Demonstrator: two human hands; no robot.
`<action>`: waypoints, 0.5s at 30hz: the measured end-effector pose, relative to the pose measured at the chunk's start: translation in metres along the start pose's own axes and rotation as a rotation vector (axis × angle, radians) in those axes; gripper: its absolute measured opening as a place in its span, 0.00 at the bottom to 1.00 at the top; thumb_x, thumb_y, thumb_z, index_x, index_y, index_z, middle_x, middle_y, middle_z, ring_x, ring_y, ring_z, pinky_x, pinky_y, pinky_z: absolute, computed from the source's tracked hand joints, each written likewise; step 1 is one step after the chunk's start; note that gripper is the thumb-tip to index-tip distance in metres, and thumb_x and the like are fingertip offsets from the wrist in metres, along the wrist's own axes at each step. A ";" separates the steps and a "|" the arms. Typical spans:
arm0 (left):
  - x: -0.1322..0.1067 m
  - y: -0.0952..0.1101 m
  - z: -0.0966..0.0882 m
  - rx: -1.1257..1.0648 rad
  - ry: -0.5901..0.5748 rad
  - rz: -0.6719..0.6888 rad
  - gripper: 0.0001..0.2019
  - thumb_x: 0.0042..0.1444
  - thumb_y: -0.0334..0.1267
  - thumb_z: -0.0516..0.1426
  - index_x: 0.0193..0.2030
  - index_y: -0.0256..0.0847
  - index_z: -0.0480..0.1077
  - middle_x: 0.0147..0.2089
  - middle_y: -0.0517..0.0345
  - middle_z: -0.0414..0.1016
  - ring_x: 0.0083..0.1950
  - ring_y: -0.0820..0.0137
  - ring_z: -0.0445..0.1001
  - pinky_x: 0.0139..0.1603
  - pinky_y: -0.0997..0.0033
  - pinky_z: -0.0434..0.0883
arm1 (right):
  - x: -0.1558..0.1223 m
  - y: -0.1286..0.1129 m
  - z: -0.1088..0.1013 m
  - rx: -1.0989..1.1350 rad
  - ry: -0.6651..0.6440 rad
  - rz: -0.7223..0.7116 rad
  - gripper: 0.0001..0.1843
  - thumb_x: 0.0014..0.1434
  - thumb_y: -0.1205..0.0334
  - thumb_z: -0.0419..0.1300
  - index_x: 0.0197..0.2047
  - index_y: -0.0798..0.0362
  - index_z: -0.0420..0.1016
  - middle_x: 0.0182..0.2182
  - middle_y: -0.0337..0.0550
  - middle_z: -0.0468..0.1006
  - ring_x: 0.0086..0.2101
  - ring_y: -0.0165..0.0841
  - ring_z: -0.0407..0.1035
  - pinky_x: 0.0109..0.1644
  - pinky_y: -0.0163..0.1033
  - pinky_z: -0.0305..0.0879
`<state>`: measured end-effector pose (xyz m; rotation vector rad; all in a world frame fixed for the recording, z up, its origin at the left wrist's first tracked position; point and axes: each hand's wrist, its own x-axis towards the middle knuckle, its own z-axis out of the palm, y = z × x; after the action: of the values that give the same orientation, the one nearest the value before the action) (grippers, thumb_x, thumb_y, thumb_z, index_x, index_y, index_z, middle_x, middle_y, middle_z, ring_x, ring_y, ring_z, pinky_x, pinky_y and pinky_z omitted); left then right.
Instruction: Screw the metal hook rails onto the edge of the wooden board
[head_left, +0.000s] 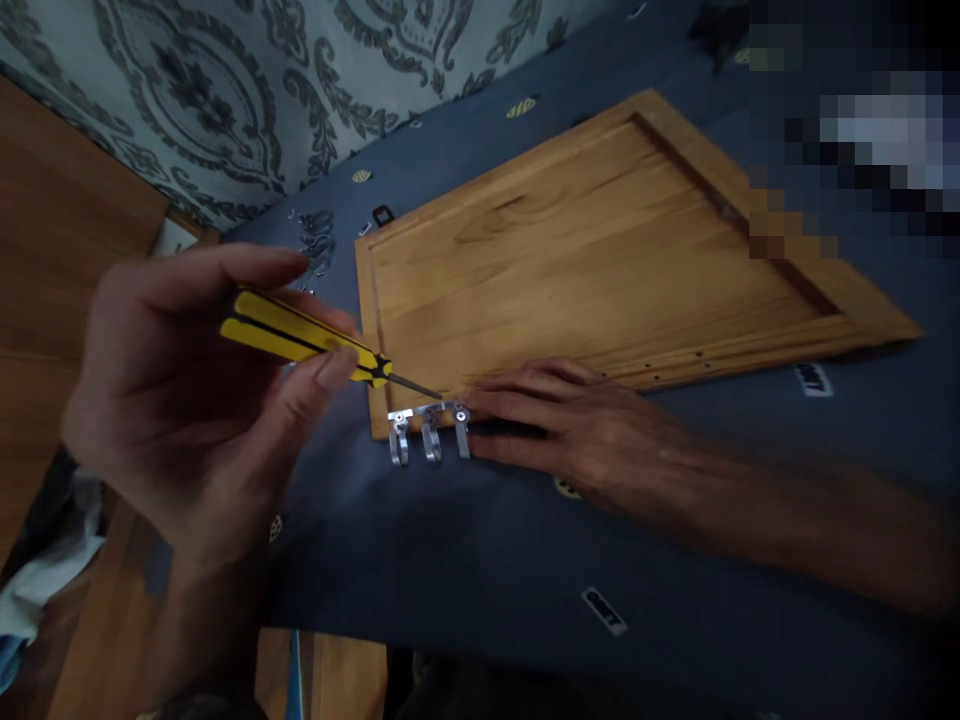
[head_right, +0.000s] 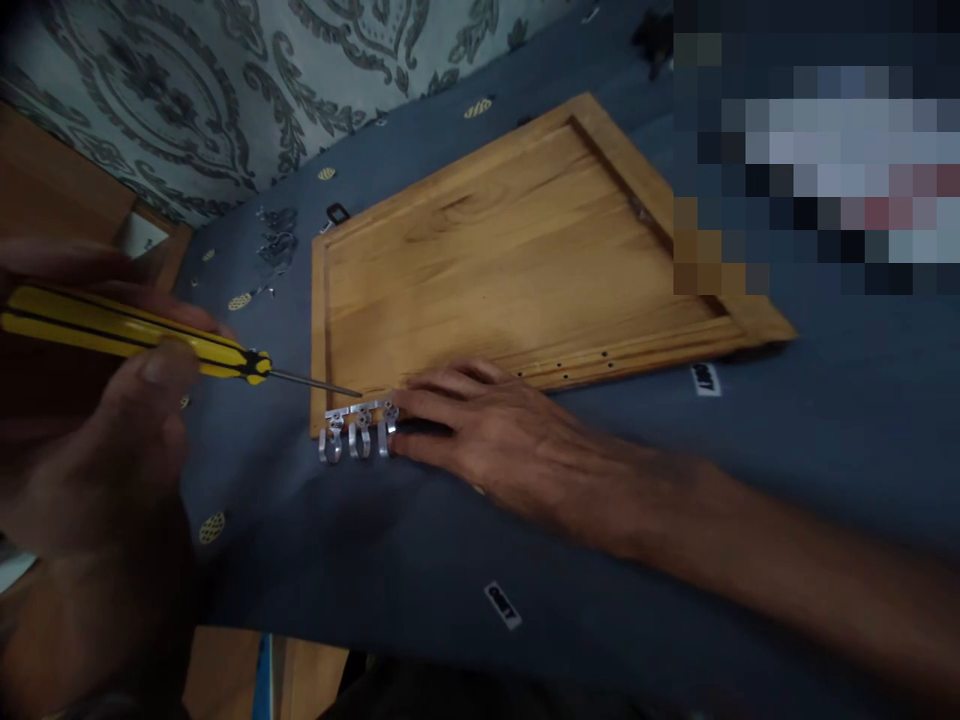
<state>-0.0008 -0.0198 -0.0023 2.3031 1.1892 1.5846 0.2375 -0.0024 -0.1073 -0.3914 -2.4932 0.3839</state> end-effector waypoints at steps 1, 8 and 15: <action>-0.001 0.002 0.000 0.002 -0.015 -0.032 0.18 0.57 0.35 0.69 0.54 0.50 0.78 0.45 0.62 0.77 0.39 0.65 0.80 0.36 0.52 0.81 | 0.000 0.000 0.000 0.002 -0.008 0.004 0.19 0.70 0.70 0.50 0.58 0.52 0.77 0.60 0.54 0.78 0.60 0.43 0.69 0.59 0.54 0.67; -0.012 0.008 0.005 0.025 -0.113 -0.071 0.21 0.55 0.30 0.70 0.54 0.52 0.78 0.48 0.61 0.79 0.41 0.63 0.81 0.34 0.58 0.84 | -0.001 0.002 -0.001 0.006 -0.058 0.011 0.20 0.69 0.70 0.52 0.59 0.49 0.77 0.61 0.52 0.77 0.62 0.45 0.67 0.60 0.58 0.67; -0.013 0.003 0.007 0.034 -0.129 -0.024 0.20 0.57 0.33 0.70 0.55 0.50 0.77 0.45 0.59 0.79 0.39 0.66 0.81 0.33 0.62 0.85 | 0.001 0.000 0.000 -0.044 0.002 -0.008 0.19 0.71 0.70 0.49 0.55 0.53 0.78 0.58 0.54 0.79 0.59 0.44 0.70 0.59 0.54 0.69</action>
<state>0.0049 -0.0276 -0.0138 2.3618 1.2171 1.3953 0.2369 -0.0022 -0.1067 -0.3988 -2.5037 0.3258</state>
